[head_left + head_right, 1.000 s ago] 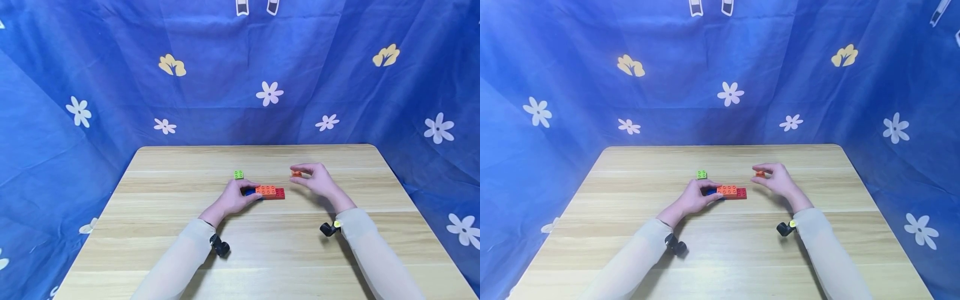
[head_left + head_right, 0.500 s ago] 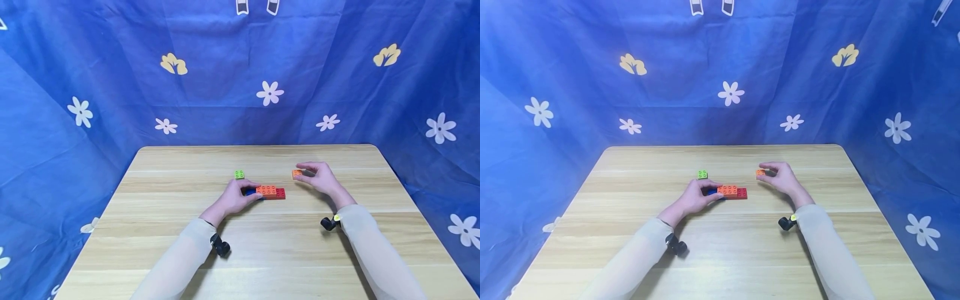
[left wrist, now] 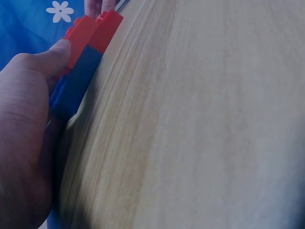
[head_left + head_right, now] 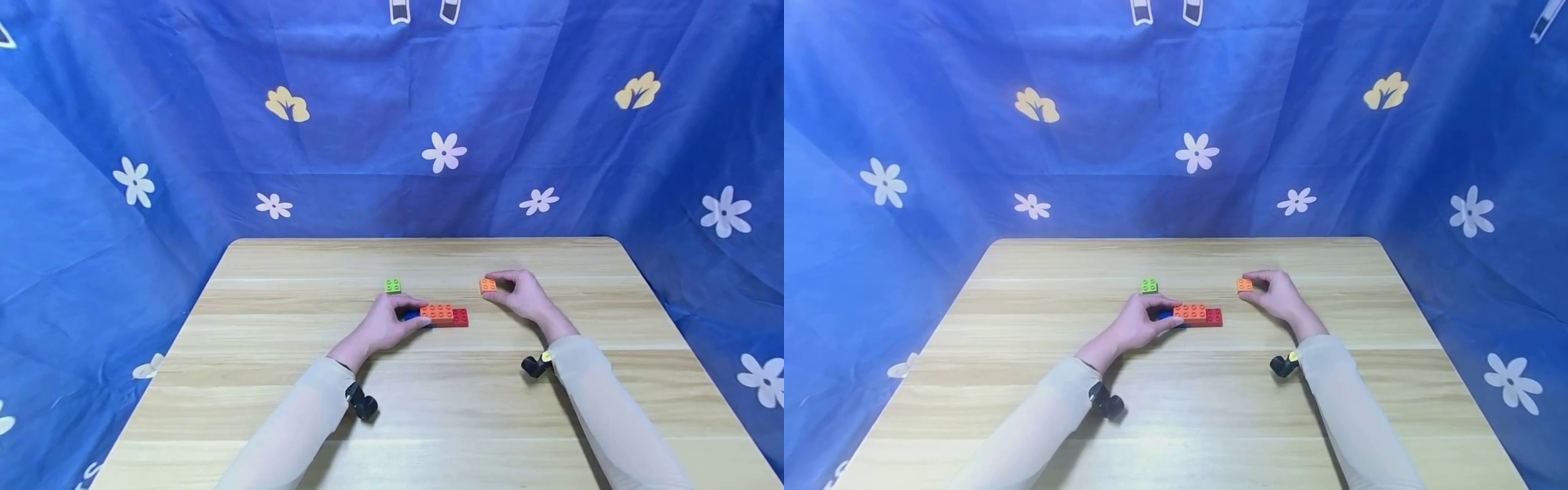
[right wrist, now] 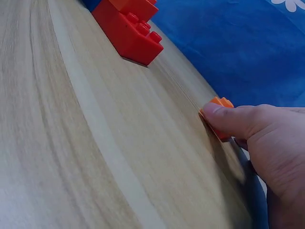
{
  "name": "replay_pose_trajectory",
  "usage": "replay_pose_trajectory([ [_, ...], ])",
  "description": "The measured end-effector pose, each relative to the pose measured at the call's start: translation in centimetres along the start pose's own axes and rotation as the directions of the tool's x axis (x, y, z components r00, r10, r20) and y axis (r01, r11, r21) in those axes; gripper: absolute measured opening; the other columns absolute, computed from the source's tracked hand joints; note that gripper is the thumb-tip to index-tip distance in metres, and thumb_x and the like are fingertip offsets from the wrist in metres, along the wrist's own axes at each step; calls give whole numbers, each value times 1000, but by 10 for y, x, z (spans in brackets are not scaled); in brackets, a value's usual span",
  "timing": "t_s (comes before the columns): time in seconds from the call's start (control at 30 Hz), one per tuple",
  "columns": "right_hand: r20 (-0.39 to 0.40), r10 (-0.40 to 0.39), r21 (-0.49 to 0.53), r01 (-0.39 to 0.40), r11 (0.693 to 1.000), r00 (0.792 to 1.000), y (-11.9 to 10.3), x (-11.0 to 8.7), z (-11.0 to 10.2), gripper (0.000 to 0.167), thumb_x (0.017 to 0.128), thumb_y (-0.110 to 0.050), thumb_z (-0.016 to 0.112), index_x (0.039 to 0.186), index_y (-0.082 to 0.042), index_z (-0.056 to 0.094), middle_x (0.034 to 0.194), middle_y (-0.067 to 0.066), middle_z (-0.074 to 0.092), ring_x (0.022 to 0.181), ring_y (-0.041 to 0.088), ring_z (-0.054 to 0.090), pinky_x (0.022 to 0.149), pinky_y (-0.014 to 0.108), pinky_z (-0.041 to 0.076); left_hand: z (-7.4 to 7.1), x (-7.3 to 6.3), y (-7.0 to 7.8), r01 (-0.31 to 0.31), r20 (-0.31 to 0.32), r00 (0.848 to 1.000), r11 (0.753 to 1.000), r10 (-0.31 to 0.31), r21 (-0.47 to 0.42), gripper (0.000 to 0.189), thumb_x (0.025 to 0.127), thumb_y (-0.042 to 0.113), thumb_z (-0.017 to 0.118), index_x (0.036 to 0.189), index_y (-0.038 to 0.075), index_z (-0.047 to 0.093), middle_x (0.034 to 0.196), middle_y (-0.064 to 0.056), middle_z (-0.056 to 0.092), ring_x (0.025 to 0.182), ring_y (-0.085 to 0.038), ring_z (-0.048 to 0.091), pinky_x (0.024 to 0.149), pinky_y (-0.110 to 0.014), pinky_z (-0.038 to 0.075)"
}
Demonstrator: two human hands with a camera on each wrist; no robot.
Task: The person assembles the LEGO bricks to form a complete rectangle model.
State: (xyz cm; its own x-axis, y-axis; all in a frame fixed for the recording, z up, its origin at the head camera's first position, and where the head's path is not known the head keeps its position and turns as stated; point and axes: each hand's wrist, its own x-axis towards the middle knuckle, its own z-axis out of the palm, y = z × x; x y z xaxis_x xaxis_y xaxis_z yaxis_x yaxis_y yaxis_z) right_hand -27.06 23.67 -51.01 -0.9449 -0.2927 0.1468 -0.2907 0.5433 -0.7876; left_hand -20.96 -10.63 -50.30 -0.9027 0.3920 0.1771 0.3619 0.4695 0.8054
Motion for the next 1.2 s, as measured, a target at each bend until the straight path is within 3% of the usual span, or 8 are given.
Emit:
replay_pose_trajectory([
  [0.5, -42, 14, 7, -14, 1000, 999, -10, -5, 3, 46, 88, -18, 90, 128, -2, 75, 129, 18, 72, 127, 38, 63, 114, 52, 42, -3, 4, -1, 0, 13, 1000, 1000, 0, -13, 35, 92, 28, 87, 123, 13, 80, 117, 2, 76, 113, -15, 68, 102, -35, 53],
  [1.2, 55, -2, 82, -2, 997, 998, -49, -14, 16, 47, 90, -21, 87, 132, -5, 72, 134, 13, 69, 129, 36, 62, 112, 50, 46, -9, 7, -5, -4, 24, 1000, 1000, 4, -21, 34, 92, 27, 87, 123, 14, 80, 117, 3, 76, 113, -17, 68, 104, -38, 51],
])
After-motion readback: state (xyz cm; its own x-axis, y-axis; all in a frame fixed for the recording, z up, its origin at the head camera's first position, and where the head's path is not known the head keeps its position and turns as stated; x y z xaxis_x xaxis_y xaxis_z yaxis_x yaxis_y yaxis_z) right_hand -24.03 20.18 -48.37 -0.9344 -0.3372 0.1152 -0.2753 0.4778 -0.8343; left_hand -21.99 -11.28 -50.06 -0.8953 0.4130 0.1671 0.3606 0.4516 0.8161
